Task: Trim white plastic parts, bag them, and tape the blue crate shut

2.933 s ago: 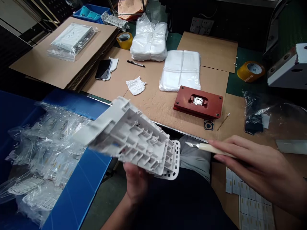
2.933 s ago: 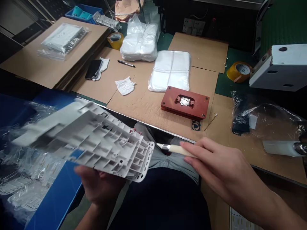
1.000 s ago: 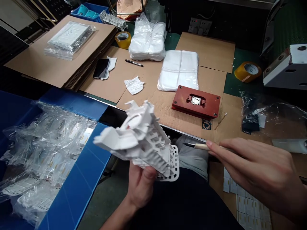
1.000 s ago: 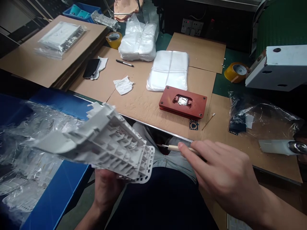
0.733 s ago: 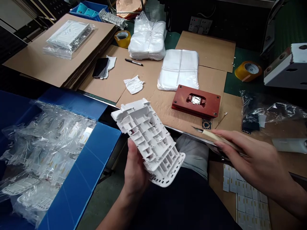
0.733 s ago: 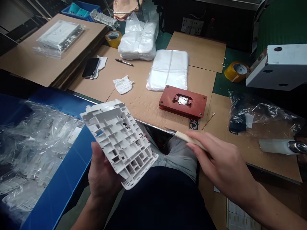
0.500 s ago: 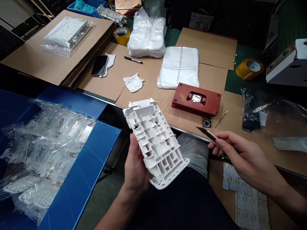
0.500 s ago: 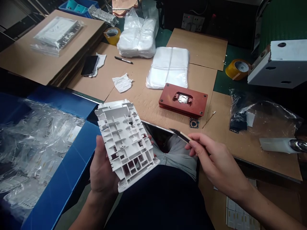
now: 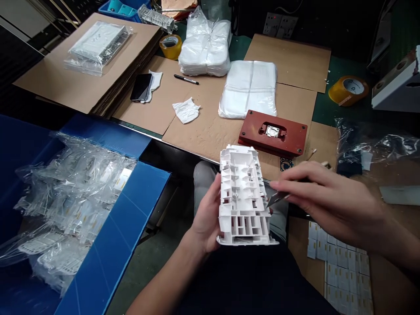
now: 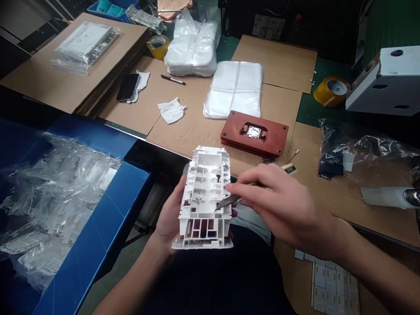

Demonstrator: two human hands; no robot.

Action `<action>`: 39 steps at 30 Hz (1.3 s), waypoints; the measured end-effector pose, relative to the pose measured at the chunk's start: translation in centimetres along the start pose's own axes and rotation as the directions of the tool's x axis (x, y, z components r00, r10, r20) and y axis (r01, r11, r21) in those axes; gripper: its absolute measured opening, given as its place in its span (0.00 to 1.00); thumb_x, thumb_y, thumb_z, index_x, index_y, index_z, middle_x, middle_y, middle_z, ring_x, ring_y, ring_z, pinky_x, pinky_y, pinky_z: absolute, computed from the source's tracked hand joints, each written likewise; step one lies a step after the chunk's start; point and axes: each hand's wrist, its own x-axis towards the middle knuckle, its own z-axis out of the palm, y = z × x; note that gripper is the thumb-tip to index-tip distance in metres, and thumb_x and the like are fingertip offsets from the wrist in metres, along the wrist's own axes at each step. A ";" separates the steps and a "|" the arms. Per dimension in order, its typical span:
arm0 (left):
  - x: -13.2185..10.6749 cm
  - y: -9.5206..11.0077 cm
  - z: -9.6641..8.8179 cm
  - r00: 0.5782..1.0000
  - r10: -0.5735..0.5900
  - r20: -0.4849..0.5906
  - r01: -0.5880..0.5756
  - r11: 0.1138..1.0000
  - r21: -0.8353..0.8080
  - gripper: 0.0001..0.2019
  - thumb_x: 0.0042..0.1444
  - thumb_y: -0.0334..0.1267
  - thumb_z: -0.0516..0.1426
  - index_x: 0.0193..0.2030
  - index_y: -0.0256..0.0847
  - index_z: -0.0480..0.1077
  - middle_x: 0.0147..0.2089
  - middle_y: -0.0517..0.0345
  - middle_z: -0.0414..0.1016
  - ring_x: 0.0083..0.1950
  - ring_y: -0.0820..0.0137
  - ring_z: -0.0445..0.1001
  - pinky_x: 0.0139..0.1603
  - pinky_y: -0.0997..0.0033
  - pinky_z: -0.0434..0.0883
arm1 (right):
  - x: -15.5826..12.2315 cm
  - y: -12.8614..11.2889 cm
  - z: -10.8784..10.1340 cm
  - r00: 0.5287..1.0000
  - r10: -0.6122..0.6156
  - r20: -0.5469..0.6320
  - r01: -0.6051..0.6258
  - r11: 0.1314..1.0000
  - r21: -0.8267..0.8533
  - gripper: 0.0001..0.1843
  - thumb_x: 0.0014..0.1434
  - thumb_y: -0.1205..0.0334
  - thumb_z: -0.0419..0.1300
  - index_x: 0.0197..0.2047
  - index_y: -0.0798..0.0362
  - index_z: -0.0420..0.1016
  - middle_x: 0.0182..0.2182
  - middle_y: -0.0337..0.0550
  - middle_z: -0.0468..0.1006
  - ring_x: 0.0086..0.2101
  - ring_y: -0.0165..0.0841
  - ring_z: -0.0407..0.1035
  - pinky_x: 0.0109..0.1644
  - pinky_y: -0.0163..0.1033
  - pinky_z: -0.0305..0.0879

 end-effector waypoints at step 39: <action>0.2 -0.7 -1.3 0.998 -0.030 0.046 0.032 0.999 -0.038 0.31 0.65 0.58 0.50 0.64 0.36 0.68 0.56 0.42 0.79 0.61 0.48 0.75 0.65 0.48 0.66 | 2.6 -1.0 2.1 0.918 -0.360 0.167 0.316 0.917 0.244 0.28 0.58 0.48 0.69 0.58 0.54 0.77 0.42 0.48 0.75 0.43 0.39 0.67 0.52 0.49 0.64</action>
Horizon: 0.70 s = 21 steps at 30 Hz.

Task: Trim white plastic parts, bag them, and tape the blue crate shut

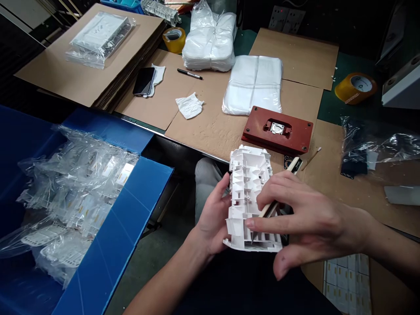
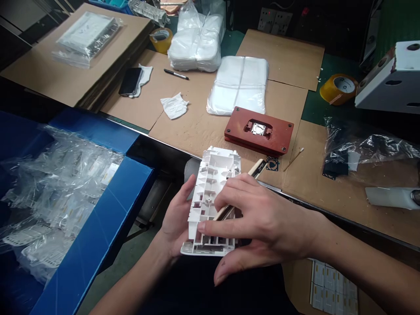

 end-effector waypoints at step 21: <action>0.1 0.3 -0.6 0.408 0.845 -0.346 -0.690 0.533 0.489 0.28 0.44 0.34 0.72 0.55 0.43 0.75 0.45 0.54 0.82 0.44 0.62 0.82 0.43 0.68 0.79 | -4.2 0.0 9.7 0.175 0.835 -0.522 -0.548 0.523 0.653 0.11 0.67 0.55 0.62 0.52 0.41 0.80 0.34 0.34 0.78 0.32 0.28 0.72 0.39 0.34 0.70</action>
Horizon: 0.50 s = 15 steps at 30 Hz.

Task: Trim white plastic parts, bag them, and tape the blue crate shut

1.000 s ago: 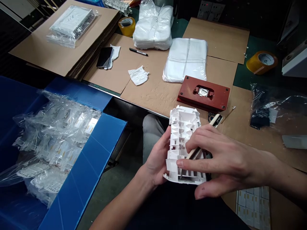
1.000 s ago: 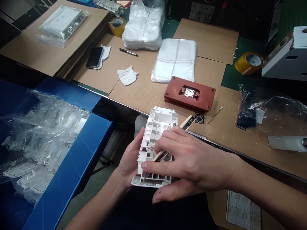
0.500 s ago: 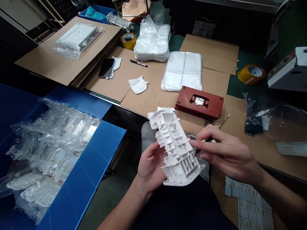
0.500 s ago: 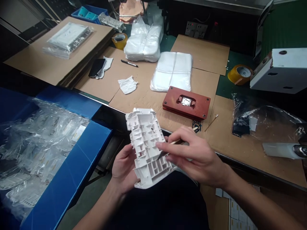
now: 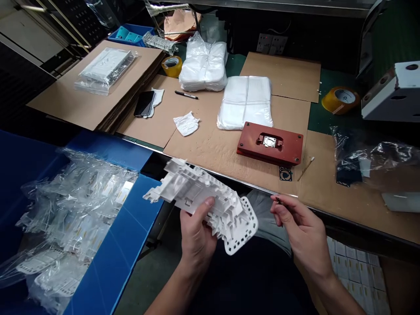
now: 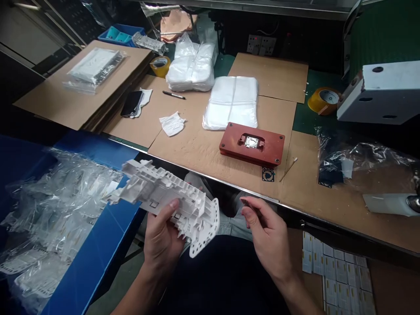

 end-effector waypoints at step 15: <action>-1.0 0.5 1.2 0.995 0.073 0.063 -0.081 0.988 0.130 0.38 0.45 0.24 0.67 0.64 0.49 0.68 0.58 0.52 0.79 0.63 0.52 0.73 0.58 0.59 0.77 | -0.9 -3.4 1.4 0.898 -0.434 0.073 0.436 0.853 -0.288 0.25 0.64 0.59 0.66 0.62 0.57 0.74 0.32 0.40 0.69 0.29 0.28 0.63 0.31 0.35 0.66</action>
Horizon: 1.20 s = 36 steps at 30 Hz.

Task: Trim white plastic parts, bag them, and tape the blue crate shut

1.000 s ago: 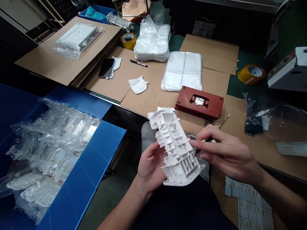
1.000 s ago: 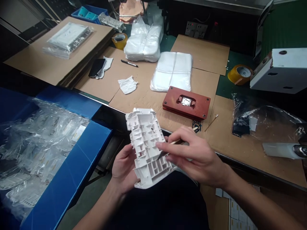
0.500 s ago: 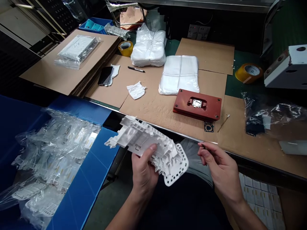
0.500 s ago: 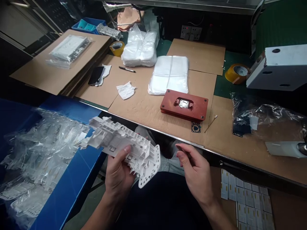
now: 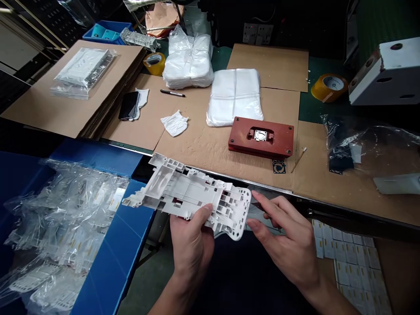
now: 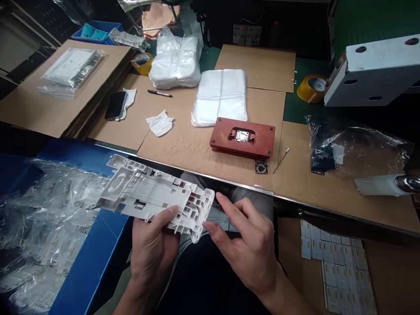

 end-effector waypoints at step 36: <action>-1.0 0.4 0.5 1.000 -0.007 -0.026 0.007 1.000 0.011 0.38 0.44 0.22 0.67 0.63 0.50 0.69 0.59 0.54 0.78 0.68 0.52 0.68 0.62 0.56 0.75 | -0.4 -0.1 -0.1 0.997 -0.082 -0.011 0.081 0.994 -0.078 0.25 0.62 0.54 0.68 0.56 0.62 0.78 0.33 0.46 0.74 0.30 0.32 0.70 0.32 0.39 0.67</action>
